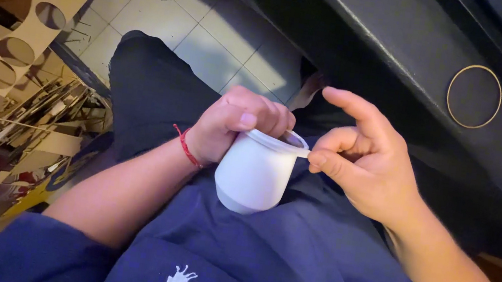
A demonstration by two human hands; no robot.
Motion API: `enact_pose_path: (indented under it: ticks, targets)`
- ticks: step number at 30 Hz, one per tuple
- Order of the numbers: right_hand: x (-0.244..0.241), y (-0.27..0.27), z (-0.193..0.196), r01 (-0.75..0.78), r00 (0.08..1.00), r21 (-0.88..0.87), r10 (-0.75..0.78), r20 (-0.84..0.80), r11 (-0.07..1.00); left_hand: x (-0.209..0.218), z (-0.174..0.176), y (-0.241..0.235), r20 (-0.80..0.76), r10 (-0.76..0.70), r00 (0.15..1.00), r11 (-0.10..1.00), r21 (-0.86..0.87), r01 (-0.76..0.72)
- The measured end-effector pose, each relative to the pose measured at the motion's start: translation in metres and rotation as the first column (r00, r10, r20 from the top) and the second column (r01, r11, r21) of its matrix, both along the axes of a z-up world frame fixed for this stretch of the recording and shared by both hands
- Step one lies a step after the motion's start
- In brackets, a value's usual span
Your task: Applying strips of white tape to the rim of a white cup using scissors.
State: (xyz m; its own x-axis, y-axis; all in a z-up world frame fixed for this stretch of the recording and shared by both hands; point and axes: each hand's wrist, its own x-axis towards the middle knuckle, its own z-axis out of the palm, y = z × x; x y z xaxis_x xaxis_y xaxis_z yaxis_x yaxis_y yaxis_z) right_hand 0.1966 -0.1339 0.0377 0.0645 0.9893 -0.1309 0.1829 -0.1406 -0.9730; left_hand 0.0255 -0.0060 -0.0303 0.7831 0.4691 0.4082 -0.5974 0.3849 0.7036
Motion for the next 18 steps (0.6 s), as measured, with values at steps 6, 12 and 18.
enact_pose_path:
  ticks: [6, 12, 18]
  targets:
    - [-0.006, 0.000, -0.004, 0.036, 0.997, 0.013, -0.035, -0.061, 0.999, 0.002, 0.001, -0.006, 0.059, -0.059, 0.997, 0.992, -0.110, 0.065]
    - [-0.009, 0.001, -0.020, 0.028, 0.993, 0.103, -0.016, -0.113, 0.994, 0.006, 0.010, -0.015, 0.130, -0.076, 0.989, 0.969, -0.224, 0.104]
    - [0.003, 0.009, -0.089, 0.076, 0.907, 0.361, 0.086, -0.413, 0.929, 0.020, 0.002, -0.028, 0.392, -0.059, 0.918, 0.931, -0.311, 0.193]
